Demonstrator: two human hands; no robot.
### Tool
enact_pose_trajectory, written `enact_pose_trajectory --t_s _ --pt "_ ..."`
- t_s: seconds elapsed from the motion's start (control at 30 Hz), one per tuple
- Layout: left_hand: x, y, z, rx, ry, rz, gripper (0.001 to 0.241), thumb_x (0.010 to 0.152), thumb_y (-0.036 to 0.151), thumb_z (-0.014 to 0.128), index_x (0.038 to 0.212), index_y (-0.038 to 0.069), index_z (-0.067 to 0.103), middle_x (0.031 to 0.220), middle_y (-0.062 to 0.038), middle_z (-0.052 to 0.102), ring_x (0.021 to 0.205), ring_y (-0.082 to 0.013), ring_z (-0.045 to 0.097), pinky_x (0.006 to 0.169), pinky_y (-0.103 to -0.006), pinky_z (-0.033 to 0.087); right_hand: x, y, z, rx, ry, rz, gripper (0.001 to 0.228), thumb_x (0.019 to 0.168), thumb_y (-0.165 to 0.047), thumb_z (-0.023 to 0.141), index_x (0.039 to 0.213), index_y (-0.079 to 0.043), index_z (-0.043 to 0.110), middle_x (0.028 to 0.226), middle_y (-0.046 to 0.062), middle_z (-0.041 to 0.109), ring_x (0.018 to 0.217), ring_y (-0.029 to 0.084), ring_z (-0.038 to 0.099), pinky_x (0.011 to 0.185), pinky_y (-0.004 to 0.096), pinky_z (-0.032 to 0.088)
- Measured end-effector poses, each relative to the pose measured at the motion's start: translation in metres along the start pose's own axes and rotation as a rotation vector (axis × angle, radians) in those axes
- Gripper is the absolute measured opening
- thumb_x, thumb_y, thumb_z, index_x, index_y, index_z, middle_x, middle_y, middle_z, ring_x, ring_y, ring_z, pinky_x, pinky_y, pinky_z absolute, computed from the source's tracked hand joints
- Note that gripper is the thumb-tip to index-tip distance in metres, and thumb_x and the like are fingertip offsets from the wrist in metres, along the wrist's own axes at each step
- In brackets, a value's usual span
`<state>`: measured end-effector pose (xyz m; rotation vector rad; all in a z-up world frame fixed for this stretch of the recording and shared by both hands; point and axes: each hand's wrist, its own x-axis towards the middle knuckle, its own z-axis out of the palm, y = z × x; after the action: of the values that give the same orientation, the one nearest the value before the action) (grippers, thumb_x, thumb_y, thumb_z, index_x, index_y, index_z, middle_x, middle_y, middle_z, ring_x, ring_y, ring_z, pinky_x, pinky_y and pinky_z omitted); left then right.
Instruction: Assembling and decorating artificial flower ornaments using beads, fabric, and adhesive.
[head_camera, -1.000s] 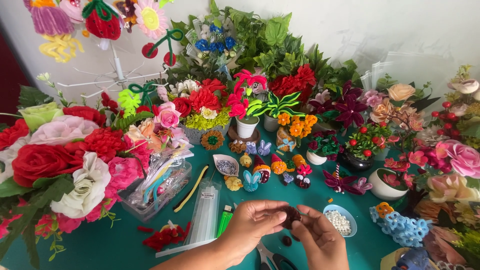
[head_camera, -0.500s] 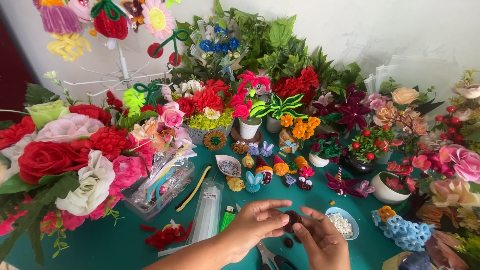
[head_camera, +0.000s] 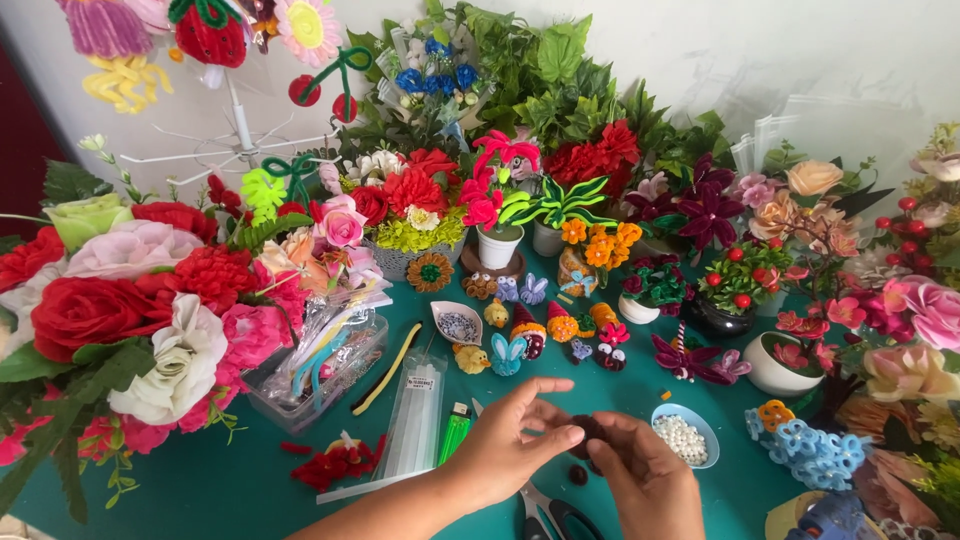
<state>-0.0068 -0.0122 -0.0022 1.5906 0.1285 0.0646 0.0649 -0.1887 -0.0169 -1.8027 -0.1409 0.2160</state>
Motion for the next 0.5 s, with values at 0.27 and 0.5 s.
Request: enact_pose_trajectory --t_s 0.27,0.5 --pt "0.012 -0.013 -0.015 0.208 0.093 0.117 0.047 0.095 0.040 0.062 0.139 0.022 0.064 0.141 -0.008 0.066 0.128 -0.0249 0.067 0.098 -0.0418 0.059 0.023 0.034 0.014 -0.619 -0.058 0.008 0.031 0.092 -0.029 0.072 0.122 -0.031 0.076 0.109 -0.011 0.086 0.094 0.009 0.085 0.087 0.028 0.061" --pt "0.016 -0.029 -0.020 0.458 0.070 0.250 0.027 0.100 0.029 0.063 0.122 0.019 0.073 0.127 -0.003 0.072 0.119 -0.0256 0.067 0.098 -0.0457 0.053 0.047 0.090 -0.008 -0.976 -0.010 -0.400 0.029 0.097 -0.018 0.060 0.102 -0.034 0.084 0.103 -0.008 0.077 0.095 0.026 0.070 0.082 0.042 0.060"
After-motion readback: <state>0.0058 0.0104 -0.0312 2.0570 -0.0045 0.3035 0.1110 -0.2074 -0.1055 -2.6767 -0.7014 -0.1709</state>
